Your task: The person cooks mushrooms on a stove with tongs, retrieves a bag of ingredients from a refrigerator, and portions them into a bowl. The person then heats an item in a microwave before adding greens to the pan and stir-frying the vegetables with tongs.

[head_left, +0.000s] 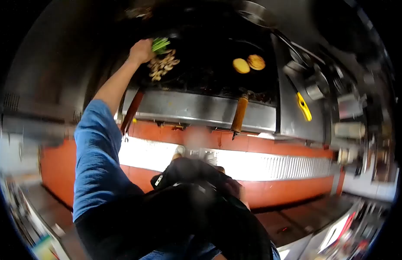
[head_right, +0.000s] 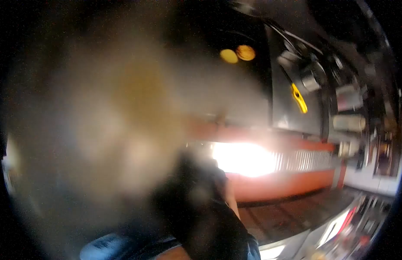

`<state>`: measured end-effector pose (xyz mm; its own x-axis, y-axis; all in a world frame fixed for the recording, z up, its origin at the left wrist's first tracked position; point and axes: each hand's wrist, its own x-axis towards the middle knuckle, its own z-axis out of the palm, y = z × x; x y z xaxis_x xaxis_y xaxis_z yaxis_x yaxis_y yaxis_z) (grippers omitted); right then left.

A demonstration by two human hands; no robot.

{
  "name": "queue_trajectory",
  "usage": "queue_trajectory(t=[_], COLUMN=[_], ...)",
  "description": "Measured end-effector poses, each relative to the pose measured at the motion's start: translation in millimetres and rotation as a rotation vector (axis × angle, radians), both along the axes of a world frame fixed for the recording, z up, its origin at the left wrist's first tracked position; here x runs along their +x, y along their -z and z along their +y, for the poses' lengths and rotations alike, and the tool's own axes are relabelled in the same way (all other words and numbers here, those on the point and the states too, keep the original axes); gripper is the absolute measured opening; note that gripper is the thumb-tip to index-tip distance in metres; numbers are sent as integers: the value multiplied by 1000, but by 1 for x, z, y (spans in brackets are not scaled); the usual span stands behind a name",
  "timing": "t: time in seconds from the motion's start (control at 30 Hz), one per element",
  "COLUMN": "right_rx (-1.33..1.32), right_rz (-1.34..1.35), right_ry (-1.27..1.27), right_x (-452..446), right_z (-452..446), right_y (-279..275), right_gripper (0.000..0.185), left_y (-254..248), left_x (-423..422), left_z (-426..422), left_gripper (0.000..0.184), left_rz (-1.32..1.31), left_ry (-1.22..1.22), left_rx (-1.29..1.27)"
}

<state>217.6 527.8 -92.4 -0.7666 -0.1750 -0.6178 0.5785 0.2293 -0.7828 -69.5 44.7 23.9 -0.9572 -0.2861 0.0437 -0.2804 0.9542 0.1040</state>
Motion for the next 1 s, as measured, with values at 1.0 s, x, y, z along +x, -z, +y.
queue_trajectory(t=[1.0], right_rx=[1655], right_rz=[-73], right_ry=[1098], right_x=[521], right_z=[474], right_y=[102], right_gripper=[66], left_y=[-79], left_x=[213], left_z=[65], left_gripper=[18], left_rz=[616], left_ry=[374], left_rx=[-197])
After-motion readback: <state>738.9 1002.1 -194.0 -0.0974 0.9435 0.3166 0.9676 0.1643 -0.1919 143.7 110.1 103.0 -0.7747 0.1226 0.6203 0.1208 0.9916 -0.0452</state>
